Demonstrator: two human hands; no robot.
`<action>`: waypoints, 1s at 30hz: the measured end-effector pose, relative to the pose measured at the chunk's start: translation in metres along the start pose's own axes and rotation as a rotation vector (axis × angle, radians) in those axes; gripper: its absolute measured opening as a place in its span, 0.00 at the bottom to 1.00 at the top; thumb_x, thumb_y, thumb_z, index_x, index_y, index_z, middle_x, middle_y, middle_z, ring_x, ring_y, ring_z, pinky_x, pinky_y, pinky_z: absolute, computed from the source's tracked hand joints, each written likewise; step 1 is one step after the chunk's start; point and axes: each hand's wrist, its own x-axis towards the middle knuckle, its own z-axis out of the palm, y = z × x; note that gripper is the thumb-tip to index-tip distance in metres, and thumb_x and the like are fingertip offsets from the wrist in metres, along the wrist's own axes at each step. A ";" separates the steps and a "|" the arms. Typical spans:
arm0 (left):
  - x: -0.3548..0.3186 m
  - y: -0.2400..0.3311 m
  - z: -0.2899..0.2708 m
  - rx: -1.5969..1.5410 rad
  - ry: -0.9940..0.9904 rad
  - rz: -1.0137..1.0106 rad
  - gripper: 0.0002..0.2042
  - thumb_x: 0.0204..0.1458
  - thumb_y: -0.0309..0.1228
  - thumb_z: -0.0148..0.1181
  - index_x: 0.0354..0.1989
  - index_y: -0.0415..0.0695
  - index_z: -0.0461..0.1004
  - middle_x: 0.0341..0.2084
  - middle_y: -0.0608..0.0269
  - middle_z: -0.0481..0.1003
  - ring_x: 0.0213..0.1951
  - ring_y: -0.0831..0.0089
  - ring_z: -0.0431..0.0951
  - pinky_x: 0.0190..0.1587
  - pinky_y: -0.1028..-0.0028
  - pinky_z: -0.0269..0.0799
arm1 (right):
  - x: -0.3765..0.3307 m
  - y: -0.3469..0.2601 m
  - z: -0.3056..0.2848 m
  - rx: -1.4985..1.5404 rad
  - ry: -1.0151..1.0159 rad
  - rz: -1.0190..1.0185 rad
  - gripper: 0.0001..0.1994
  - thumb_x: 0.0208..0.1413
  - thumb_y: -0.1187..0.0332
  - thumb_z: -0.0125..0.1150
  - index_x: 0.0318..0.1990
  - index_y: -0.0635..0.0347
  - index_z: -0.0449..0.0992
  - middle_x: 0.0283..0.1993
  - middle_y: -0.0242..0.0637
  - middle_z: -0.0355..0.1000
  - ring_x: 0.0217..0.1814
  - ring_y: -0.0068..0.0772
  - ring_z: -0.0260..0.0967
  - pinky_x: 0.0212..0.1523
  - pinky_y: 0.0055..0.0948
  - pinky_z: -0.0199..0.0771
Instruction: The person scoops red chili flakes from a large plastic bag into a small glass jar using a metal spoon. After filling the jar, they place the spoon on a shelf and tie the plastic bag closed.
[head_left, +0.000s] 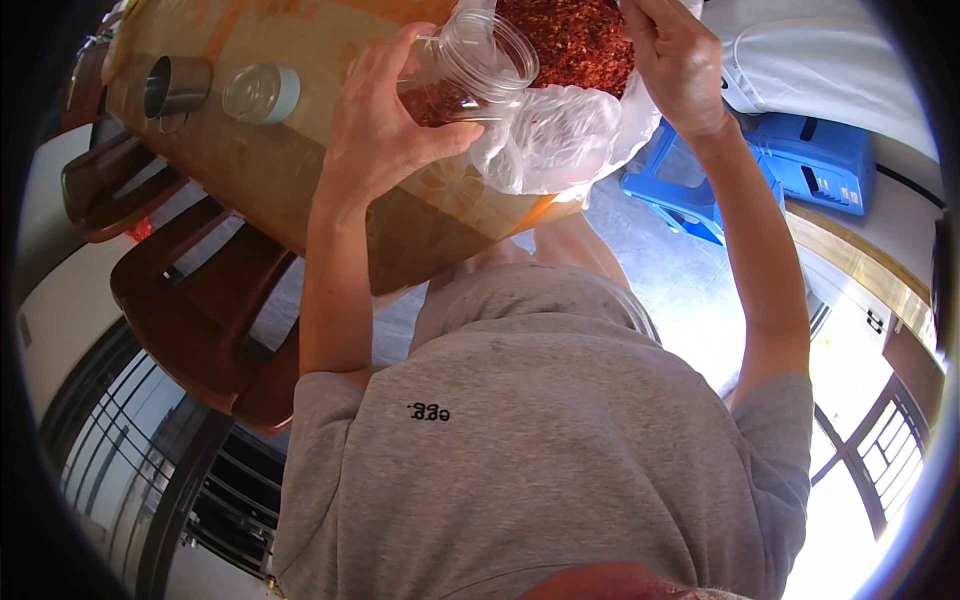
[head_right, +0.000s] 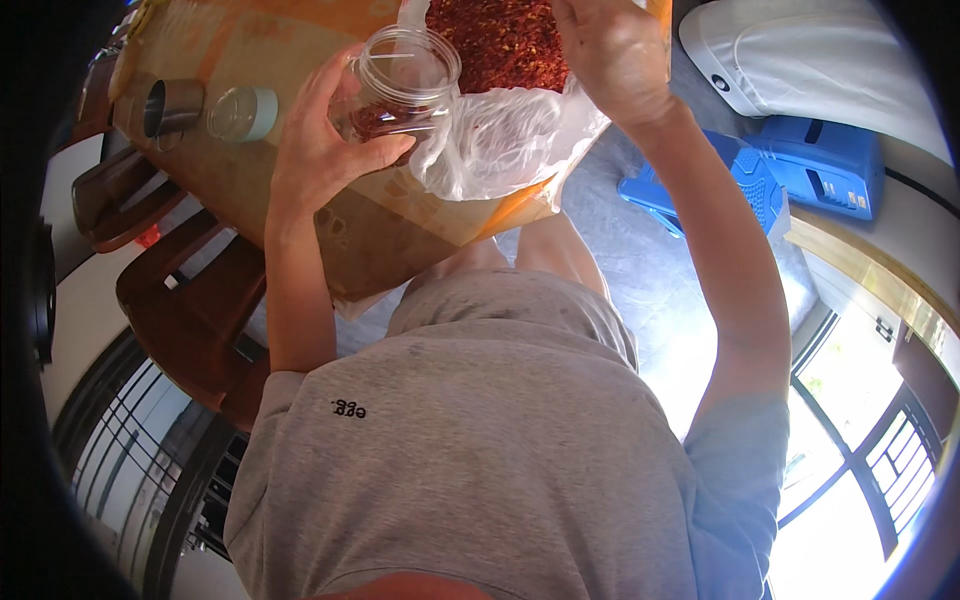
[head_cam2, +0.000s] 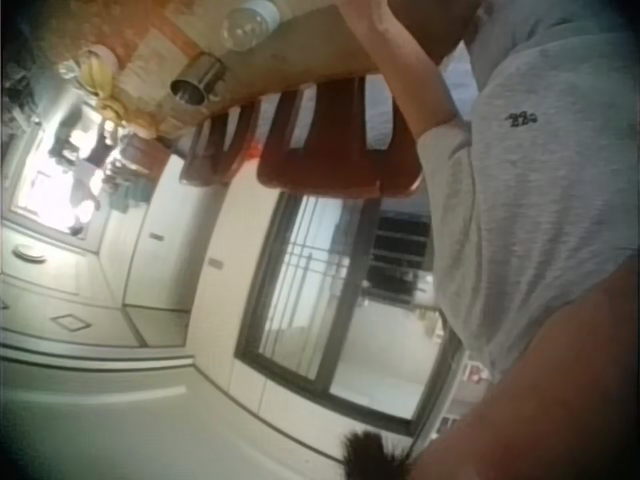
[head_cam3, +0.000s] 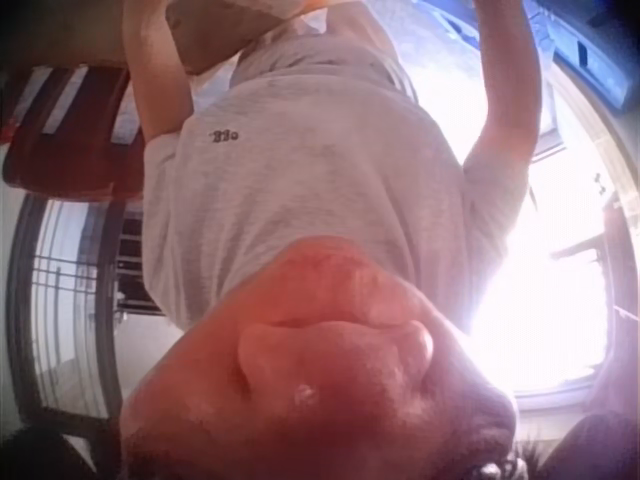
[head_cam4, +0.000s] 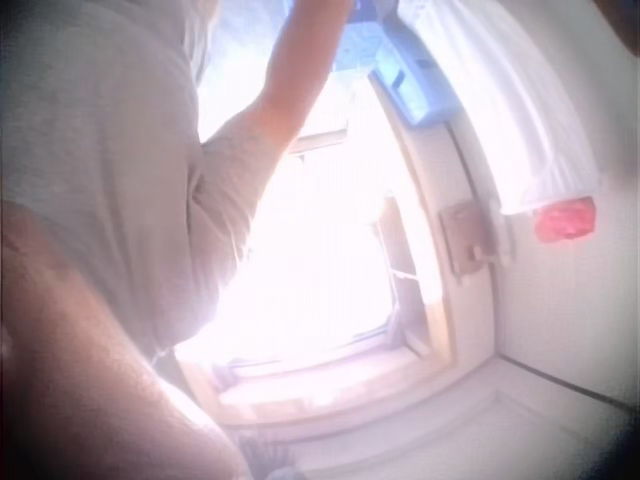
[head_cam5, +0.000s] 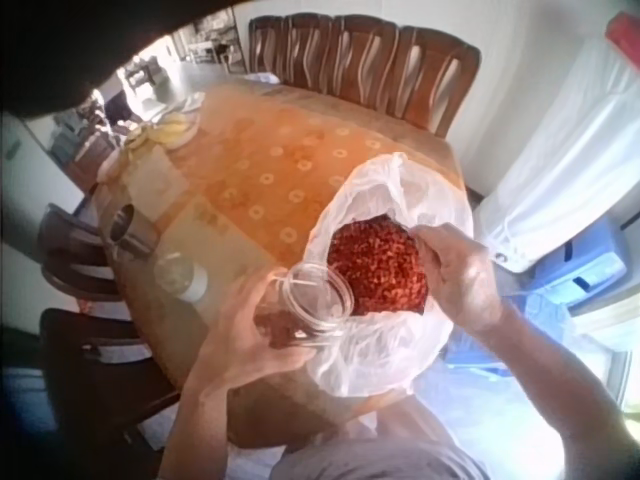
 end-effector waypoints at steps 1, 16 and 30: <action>0.000 -0.001 0.000 -0.011 0.005 0.000 0.39 0.25 0.40 0.71 0.53 0.51 0.65 0.37 0.56 0.69 0.43 0.59 0.69 0.47 0.61 0.66 | 0.002 -0.003 0.002 0.025 -0.032 0.069 0.08 0.49 0.79 0.55 0.38 0.65 0.75 0.29 0.46 0.72 0.28 0.42 0.72 0.31 0.30 0.72; -0.005 -0.001 -0.002 -0.037 -0.005 -0.067 0.39 0.26 0.38 0.71 0.54 0.49 0.65 0.41 0.56 0.69 0.45 0.62 0.68 0.48 0.63 0.67 | 0.008 0.005 -0.006 0.639 -0.380 0.804 0.10 0.59 0.71 0.50 0.41 0.69 0.74 0.26 0.37 0.73 0.23 0.22 0.70 0.20 0.18 0.68; -0.004 0.003 -0.007 0.037 -0.027 -0.046 0.39 0.26 0.40 0.70 0.55 0.51 0.64 0.39 0.55 0.69 0.45 0.60 0.68 0.48 0.61 0.66 | -0.021 0.025 -0.052 0.872 -0.274 0.889 0.13 0.60 0.68 0.49 0.44 0.68 0.73 0.30 0.37 0.75 0.23 0.17 0.69 0.19 0.15 0.63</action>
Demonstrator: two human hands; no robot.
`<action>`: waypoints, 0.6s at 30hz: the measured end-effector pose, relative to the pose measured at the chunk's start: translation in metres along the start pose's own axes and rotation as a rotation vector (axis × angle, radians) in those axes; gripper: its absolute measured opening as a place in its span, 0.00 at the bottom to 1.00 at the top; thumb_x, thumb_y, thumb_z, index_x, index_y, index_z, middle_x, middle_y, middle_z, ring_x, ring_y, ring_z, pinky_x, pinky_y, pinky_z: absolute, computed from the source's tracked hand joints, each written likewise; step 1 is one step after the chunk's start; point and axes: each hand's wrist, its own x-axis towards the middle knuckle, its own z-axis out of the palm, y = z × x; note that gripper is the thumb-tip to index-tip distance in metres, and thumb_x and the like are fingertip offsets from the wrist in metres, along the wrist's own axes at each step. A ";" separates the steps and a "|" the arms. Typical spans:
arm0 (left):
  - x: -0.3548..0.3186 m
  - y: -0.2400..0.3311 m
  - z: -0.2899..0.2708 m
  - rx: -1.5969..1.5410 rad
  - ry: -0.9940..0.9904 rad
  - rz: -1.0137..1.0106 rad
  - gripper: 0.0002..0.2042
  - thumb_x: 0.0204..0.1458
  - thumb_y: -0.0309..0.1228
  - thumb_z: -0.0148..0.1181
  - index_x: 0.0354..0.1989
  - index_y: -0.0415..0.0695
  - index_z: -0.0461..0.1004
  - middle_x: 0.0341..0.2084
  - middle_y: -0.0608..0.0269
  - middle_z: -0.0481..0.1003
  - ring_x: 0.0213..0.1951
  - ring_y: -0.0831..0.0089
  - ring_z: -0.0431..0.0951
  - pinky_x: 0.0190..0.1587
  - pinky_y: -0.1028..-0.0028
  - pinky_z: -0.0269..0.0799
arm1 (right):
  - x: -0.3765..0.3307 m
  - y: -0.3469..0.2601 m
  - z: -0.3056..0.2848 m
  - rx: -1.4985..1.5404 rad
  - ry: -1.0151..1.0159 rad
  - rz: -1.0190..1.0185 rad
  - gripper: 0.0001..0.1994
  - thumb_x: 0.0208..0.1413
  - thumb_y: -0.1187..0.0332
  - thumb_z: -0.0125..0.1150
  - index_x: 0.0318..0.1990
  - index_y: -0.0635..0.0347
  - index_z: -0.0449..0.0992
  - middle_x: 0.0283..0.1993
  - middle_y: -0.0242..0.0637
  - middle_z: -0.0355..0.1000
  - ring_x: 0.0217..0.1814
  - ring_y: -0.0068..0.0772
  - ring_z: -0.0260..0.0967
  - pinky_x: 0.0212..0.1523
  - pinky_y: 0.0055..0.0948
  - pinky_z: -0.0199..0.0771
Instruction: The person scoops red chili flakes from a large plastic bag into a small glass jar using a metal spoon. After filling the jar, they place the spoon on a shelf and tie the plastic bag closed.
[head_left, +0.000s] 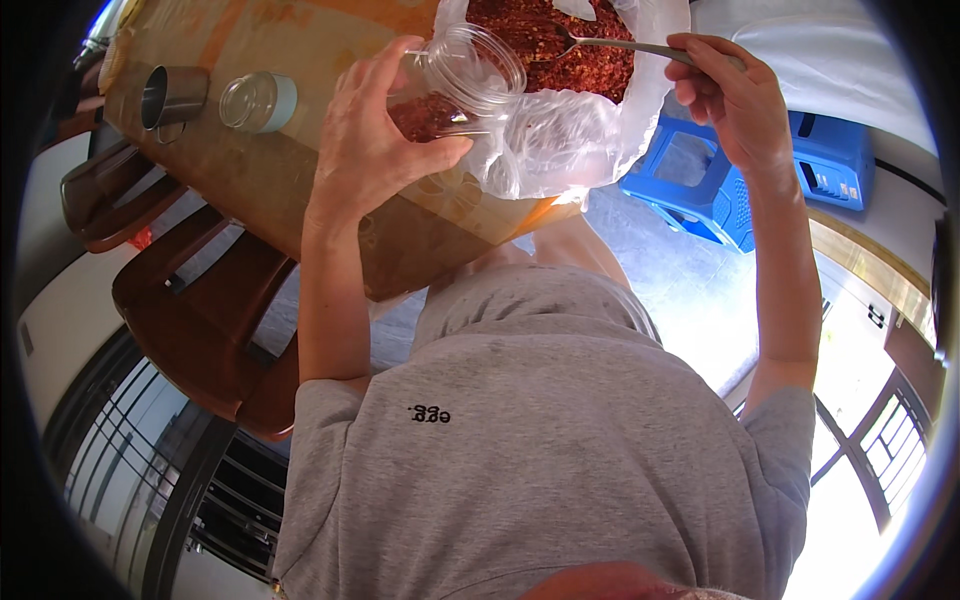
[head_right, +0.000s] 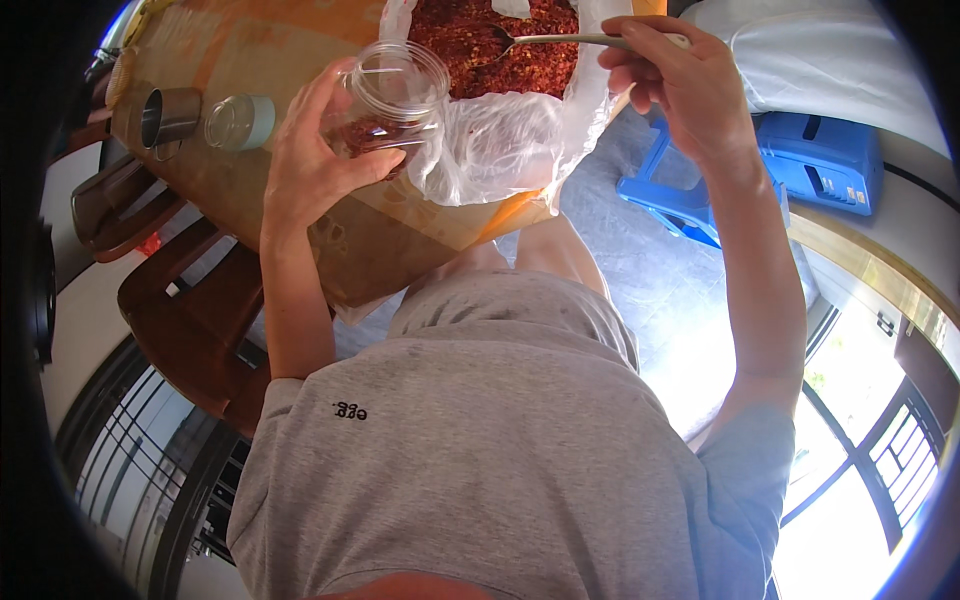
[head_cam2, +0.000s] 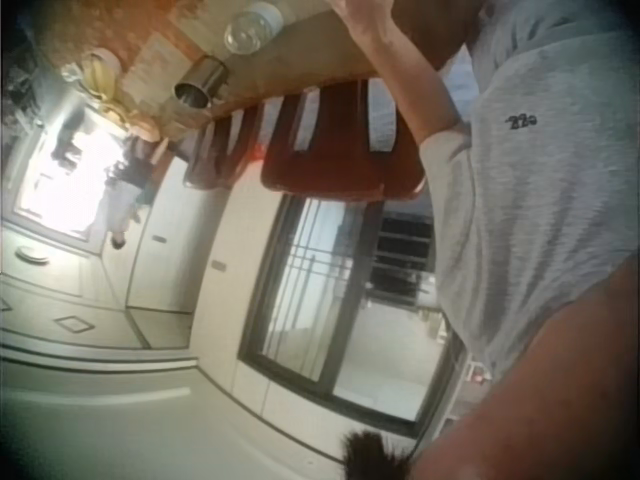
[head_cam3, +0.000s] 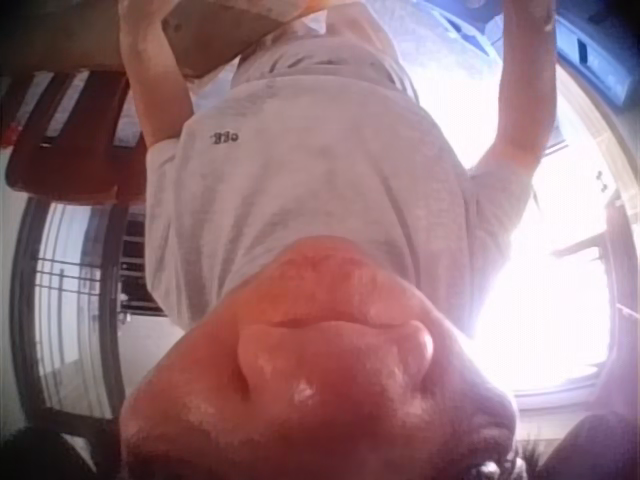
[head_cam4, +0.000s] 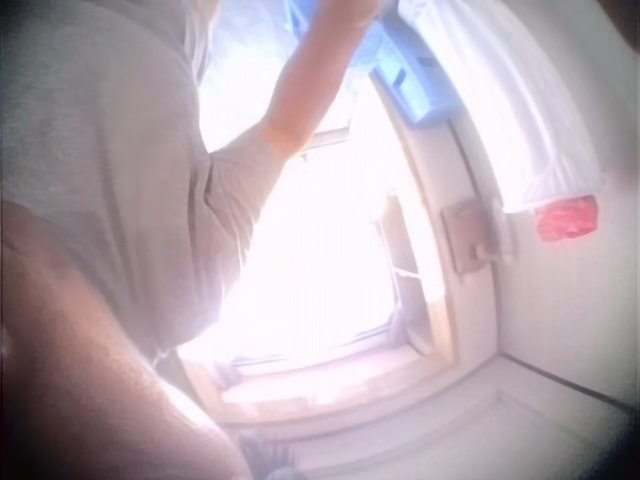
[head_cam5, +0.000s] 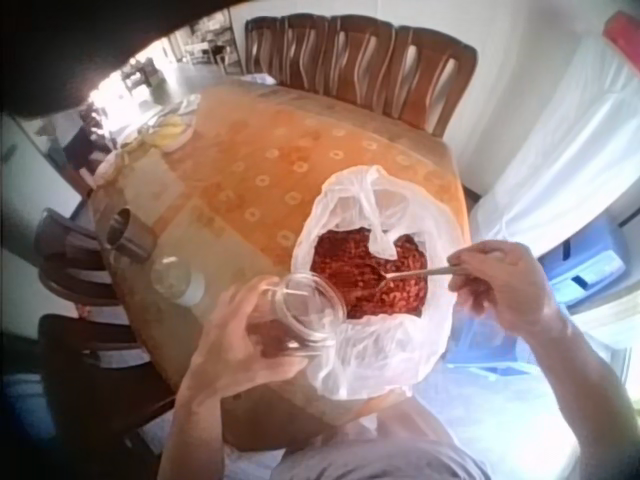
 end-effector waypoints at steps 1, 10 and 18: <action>0.000 0.001 0.000 -0.001 -0.004 -0.003 0.39 0.26 0.40 0.70 0.55 0.51 0.64 0.39 0.55 0.69 0.45 0.60 0.68 0.48 0.61 0.65 | -0.003 -0.001 -0.003 0.011 0.004 0.000 0.13 0.60 0.67 0.49 0.44 0.68 0.73 0.30 0.38 0.75 0.23 0.18 0.69 0.19 0.15 0.63; 0.005 0.005 0.000 0.041 -0.043 -0.060 0.40 0.25 0.42 0.69 0.55 0.50 0.64 0.38 0.55 0.69 0.44 0.59 0.68 0.49 0.61 0.64 | -0.025 -0.017 -0.020 0.039 0.042 -0.057 0.13 0.59 0.68 0.50 0.44 0.68 0.73 0.29 0.38 0.75 0.23 0.18 0.69 0.20 0.15 0.65; 0.012 0.007 0.004 0.020 -0.035 -0.001 0.40 0.25 0.42 0.69 0.54 0.47 0.64 0.38 0.55 0.69 0.44 0.59 0.69 0.49 0.60 0.64 | -0.053 -0.030 0.037 -0.223 -0.106 -0.252 0.09 0.58 0.72 0.53 0.44 0.60 0.76 0.32 0.36 0.75 0.28 0.19 0.72 0.24 0.15 0.69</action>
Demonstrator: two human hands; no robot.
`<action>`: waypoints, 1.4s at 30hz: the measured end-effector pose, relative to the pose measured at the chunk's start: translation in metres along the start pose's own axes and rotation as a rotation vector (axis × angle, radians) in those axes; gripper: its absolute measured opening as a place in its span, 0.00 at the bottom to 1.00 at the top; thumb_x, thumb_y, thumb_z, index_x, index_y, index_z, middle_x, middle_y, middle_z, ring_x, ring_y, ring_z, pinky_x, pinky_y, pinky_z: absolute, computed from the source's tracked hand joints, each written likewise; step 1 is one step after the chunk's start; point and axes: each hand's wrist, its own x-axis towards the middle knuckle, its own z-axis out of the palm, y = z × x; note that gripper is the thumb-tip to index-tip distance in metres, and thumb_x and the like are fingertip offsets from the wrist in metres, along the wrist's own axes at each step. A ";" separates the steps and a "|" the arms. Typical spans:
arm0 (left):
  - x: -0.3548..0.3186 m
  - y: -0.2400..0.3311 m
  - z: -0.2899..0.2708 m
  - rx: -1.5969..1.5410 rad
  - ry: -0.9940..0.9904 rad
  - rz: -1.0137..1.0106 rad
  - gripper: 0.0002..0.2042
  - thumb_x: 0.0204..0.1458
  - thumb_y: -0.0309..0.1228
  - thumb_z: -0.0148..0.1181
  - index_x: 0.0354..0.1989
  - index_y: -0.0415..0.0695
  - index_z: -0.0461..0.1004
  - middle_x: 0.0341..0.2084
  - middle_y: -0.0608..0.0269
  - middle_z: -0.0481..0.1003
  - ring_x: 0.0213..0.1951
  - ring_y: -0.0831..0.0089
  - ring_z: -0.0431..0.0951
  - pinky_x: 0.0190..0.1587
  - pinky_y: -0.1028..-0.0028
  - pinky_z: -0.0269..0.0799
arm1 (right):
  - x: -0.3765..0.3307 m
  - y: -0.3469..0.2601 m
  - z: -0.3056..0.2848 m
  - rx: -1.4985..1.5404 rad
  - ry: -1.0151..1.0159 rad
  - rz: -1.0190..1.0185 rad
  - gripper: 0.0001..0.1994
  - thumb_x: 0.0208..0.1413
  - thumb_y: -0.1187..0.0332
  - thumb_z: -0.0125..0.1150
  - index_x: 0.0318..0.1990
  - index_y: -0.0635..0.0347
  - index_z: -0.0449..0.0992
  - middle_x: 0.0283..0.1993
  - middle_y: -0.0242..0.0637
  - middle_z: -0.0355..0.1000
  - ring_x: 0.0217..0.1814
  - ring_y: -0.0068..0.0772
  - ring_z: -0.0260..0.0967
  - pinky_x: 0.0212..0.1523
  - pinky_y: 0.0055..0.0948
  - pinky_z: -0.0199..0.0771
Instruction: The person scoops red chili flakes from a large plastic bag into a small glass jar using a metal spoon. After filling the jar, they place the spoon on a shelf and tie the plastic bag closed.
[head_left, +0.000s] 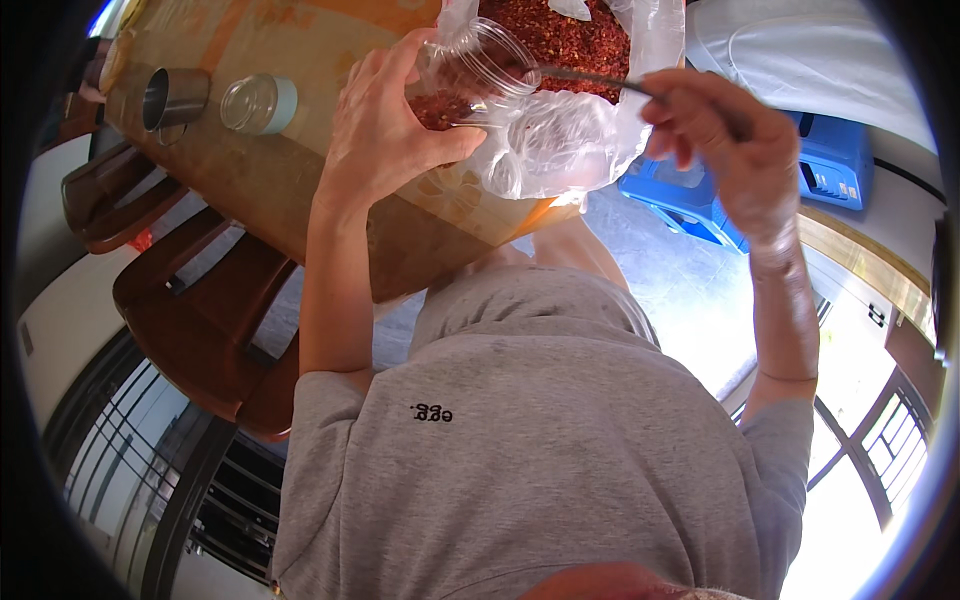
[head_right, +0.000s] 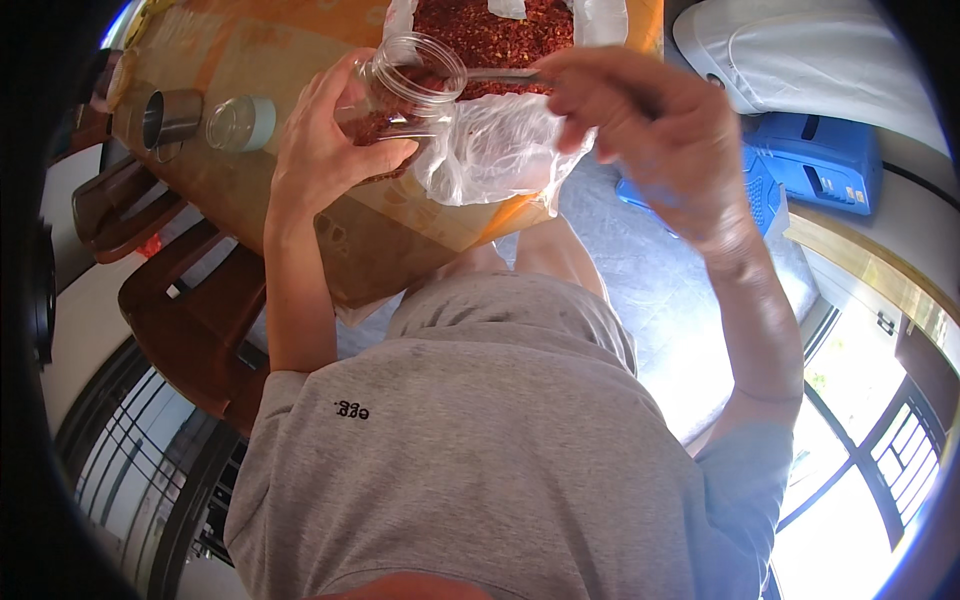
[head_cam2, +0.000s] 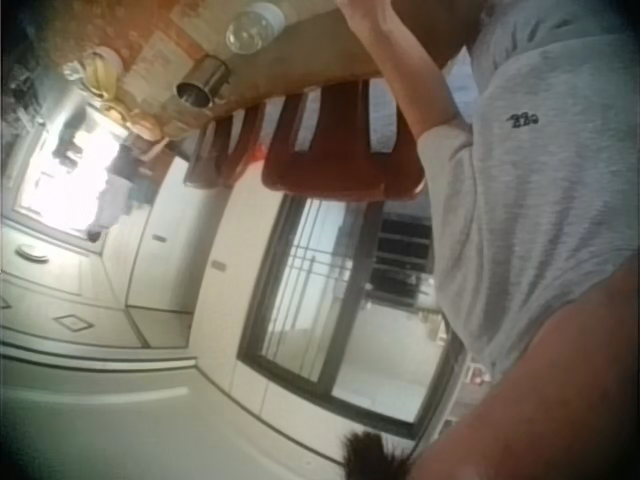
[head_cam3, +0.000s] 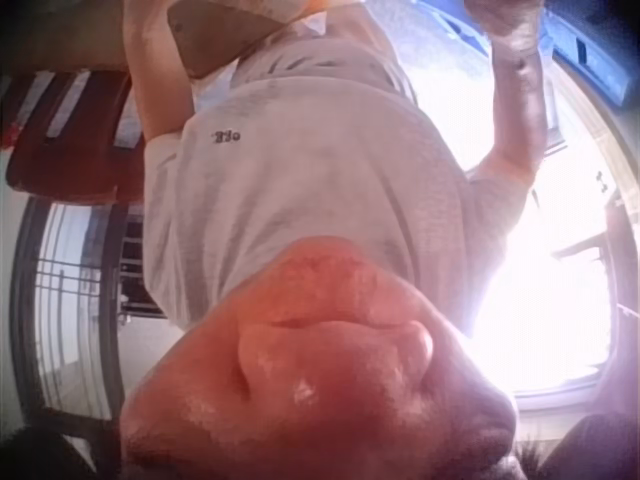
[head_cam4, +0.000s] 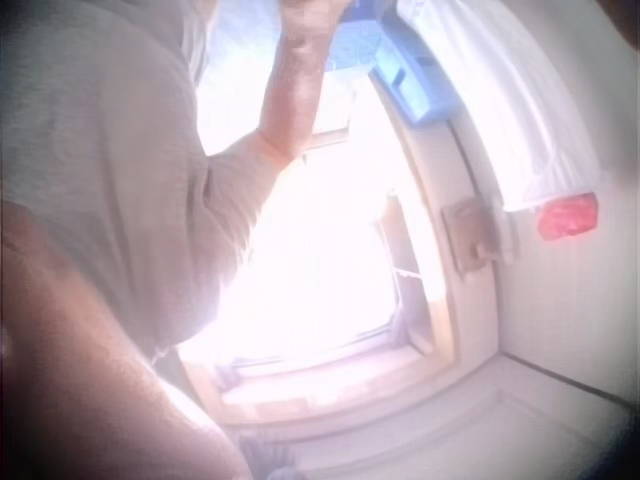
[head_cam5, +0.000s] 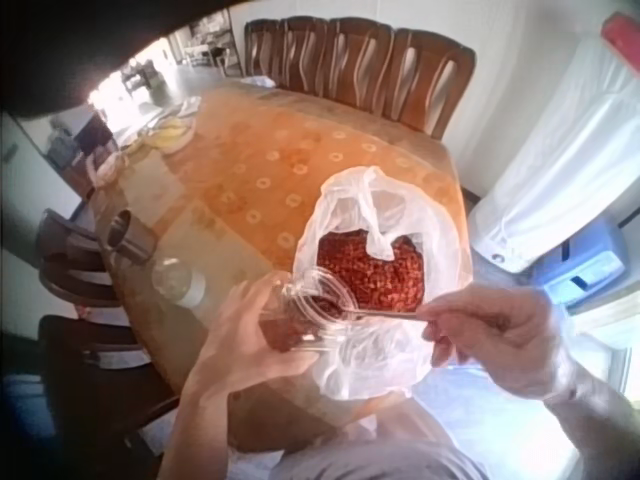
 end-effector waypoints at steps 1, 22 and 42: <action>0.001 0.000 0.000 -0.011 -0.008 -0.001 0.40 0.25 0.42 0.70 0.54 0.47 0.64 0.38 0.55 0.69 0.44 0.59 0.69 0.49 0.60 0.64 | 0.003 0.001 0.002 -0.138 -0.053 -0.202 0.09 0.57 0.75 0.53 0.44 0.62 0.76 0.32 0.36 0.75 0.29 0.20 0.72 0.26 0.16 0.71; -0.015 -0.018 -0.003 -0.158 0.046 0.005 0.38 0.25 0.36 0.72 0.53 0.48 0.66 0.37 0.58 0.69 0.43 0.62 0.70 0.46 0.65 0.68 | 0.054 0.051 -0.023 -0.611 0.243 -0.531 0.08 0.56 0.76 0.54 0.41 0.65 0.75 0.32 0.36 0.74 0.30 0.23 0.72 0.29 0.20 0.72; -0.017 -0.017 -0.001 -0.133 0.067 0.023 0.38 0.25 0.38 0.72 0.53 0.49 0.66 0.36 0.60 0.69 0.42 0.63 0.69 0.45 0.65 0.68 | 0.045 0.067 -0.026 -0.212 0.216 0.105 0.10 0.58 0.69 0.53 0.43 0.64 0.75 0.28 0.32 0.74 0.24 0.15 0.66 0.23 0.15 0.66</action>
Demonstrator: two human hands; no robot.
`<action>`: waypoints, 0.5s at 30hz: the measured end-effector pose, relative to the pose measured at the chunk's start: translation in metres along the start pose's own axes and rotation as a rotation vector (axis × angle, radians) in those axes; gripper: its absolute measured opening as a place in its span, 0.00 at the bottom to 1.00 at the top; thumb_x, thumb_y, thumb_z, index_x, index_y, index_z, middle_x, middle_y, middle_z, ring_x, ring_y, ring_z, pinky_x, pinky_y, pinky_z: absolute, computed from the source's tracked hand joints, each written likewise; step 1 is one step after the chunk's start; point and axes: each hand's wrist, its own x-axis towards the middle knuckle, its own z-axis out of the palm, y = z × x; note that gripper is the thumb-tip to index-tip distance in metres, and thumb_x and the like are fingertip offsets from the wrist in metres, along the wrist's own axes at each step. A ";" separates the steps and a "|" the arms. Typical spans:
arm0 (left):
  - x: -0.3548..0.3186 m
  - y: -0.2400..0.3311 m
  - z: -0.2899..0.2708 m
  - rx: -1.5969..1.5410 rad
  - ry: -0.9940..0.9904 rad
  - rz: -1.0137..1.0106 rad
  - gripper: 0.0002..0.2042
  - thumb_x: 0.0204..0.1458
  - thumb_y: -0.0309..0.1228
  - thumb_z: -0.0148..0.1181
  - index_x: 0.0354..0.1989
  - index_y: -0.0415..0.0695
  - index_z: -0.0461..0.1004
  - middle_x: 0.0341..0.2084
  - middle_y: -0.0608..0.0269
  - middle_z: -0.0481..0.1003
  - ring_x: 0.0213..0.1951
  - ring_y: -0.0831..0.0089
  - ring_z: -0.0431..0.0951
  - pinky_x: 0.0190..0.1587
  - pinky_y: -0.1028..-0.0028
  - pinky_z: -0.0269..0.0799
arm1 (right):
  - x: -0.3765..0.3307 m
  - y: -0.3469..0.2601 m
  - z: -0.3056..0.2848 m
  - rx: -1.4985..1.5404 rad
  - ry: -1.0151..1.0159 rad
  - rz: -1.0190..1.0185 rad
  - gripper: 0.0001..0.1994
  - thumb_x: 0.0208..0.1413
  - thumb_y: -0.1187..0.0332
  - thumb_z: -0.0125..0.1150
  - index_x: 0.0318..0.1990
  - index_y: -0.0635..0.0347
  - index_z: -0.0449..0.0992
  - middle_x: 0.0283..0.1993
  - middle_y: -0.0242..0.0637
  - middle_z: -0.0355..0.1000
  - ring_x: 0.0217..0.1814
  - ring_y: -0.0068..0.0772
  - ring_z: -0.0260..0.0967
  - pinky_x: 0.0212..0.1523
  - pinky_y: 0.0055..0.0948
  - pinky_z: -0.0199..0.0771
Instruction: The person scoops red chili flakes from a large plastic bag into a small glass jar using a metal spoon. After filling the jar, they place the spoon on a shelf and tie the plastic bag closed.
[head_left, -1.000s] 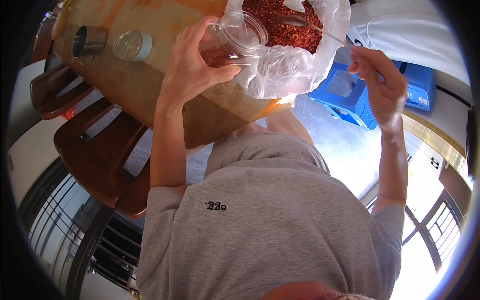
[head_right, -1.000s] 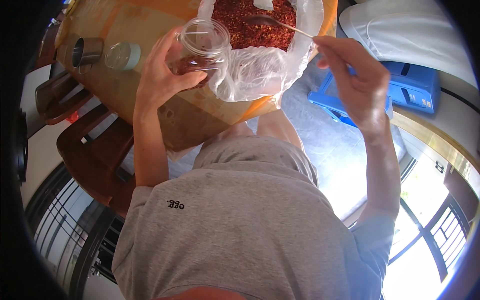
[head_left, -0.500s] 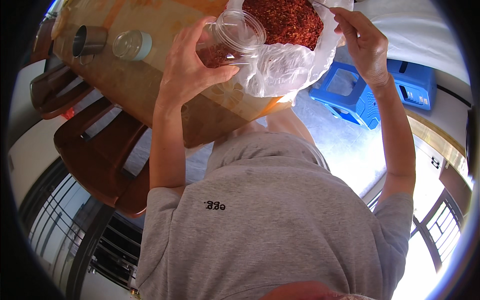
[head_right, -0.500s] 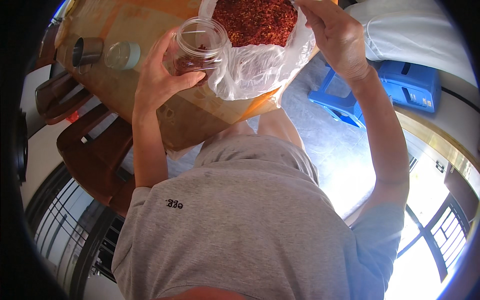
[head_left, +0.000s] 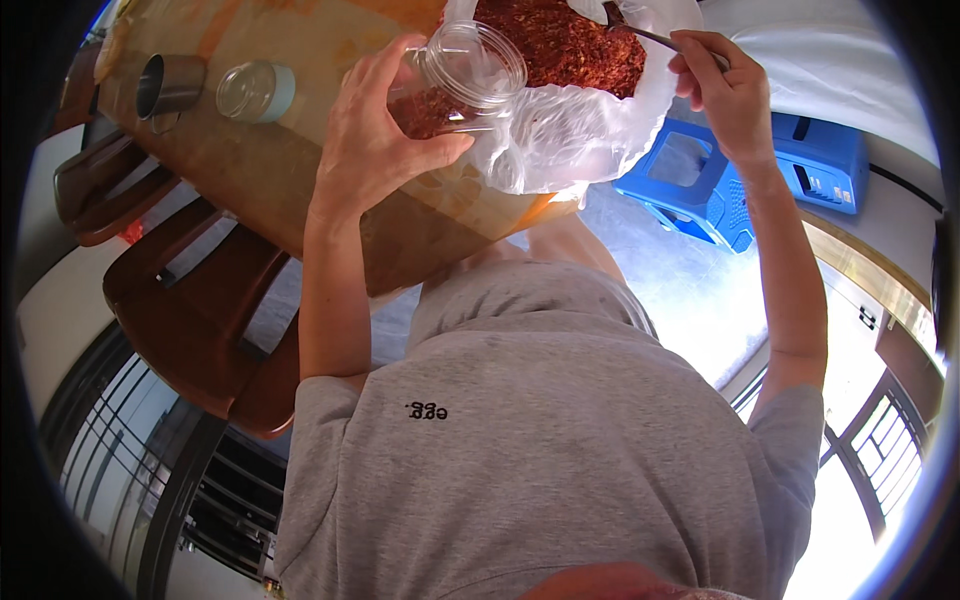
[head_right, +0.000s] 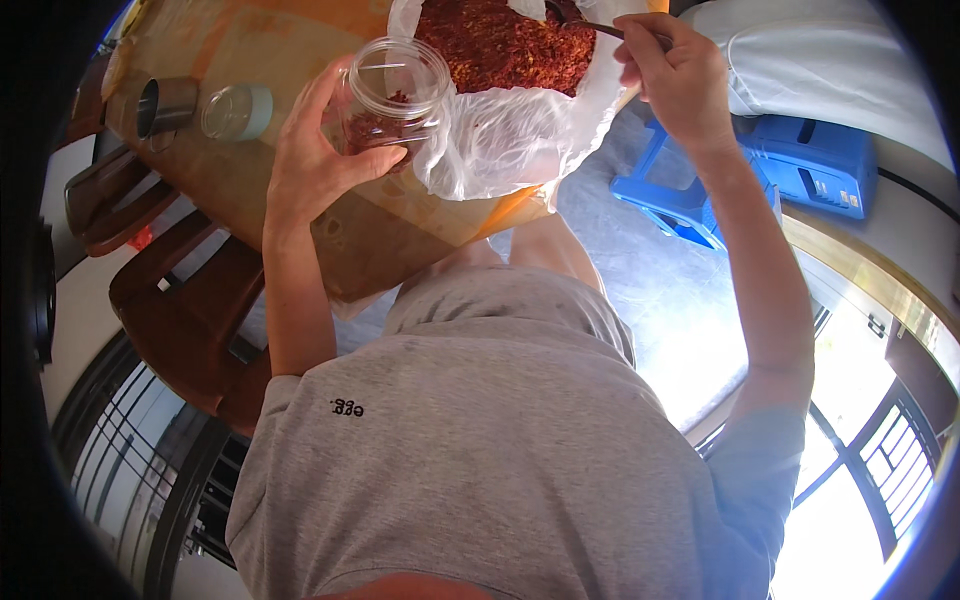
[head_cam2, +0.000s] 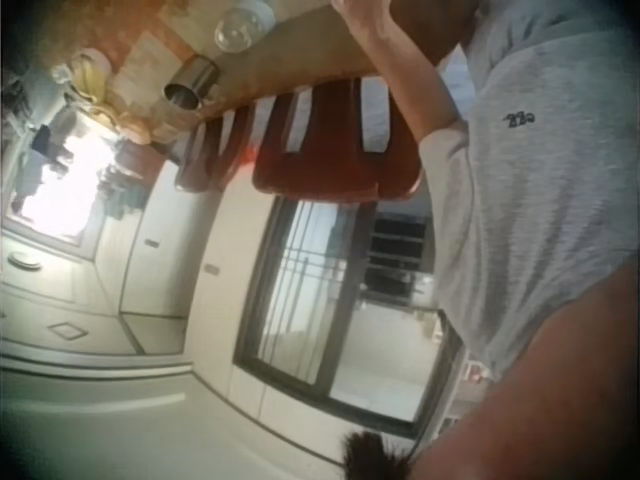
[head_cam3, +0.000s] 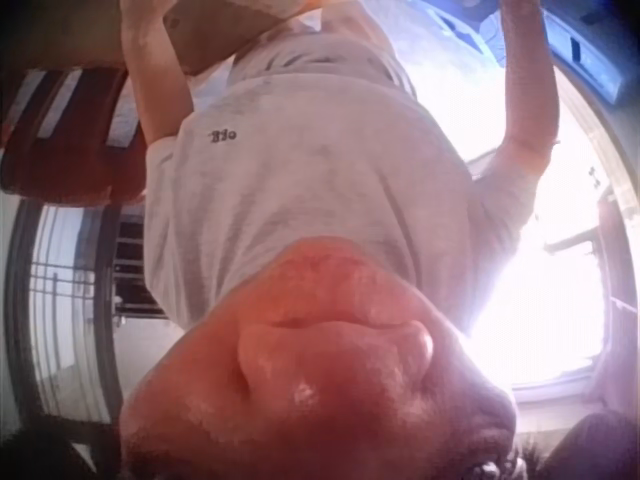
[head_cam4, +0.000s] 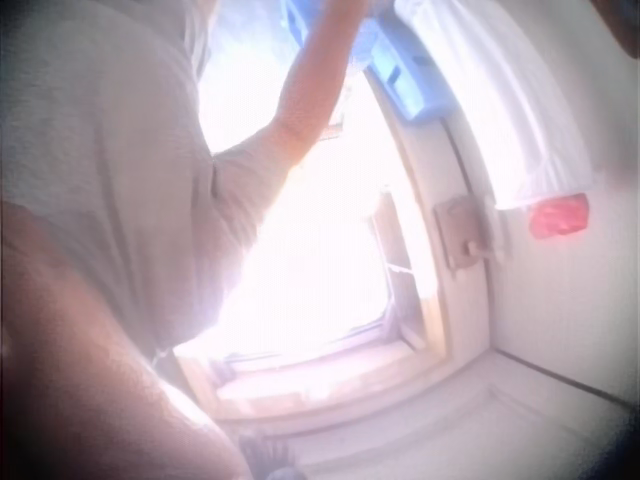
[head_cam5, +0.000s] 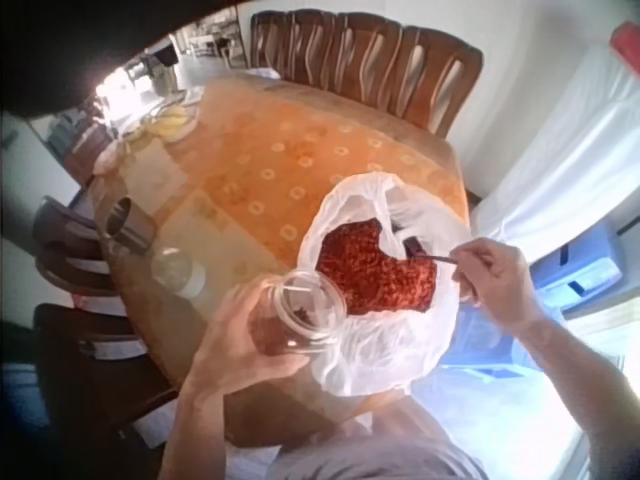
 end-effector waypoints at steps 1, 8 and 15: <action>0.001 0.000 0.001 -0.005 0.001 0.005 0.38 0.25 0.37 0.72 0.53 0.49 0.66 0.36 0.60 0.69 0.42 0.63 0.69 0.45 0.65 0.68 | 0.000 -0.001 0.003 0.068 -0.009 0.034 0.10 0.58 0.69 0.52 0.43 0.64 0.75 0.28 0.33 0.74 0.23 0.15 0.67 0.22 0.16 0.66; 0.001 -0.002 -0.001 0.006 0.000 0.025 0.38 0.26 0.37 0.72 0.53 0.49 0.66 0.36 0.60 0.69 0.42 0.63 0.69 0.45 0.65 0.68 | -0.003 0.003 0.003 0.392 -0.040 0.207 0.12 0.59 0.70 0.50 0.45 0.68 0.73 0.29 0.37 0.74 0.23 0.18 0.67 0.21 0.17 0.65; 0.000 0.001 -0.005 0.008 -0.022 -0.008 0.38 0.26 0.38 0.72 0.53 0.49 0.65 0.37 0.60 0.69 0.42 0.63 0.69 0.46 0.64 0.68 | -0.014 -0.002 -0.008 0.550 -0.088 0.295 0.12 0.58 0.69 0.51 0.43 0.71 0.73 0.28 0.38 0.74 0.23 0.19 0.68 0.21 0.18 0.67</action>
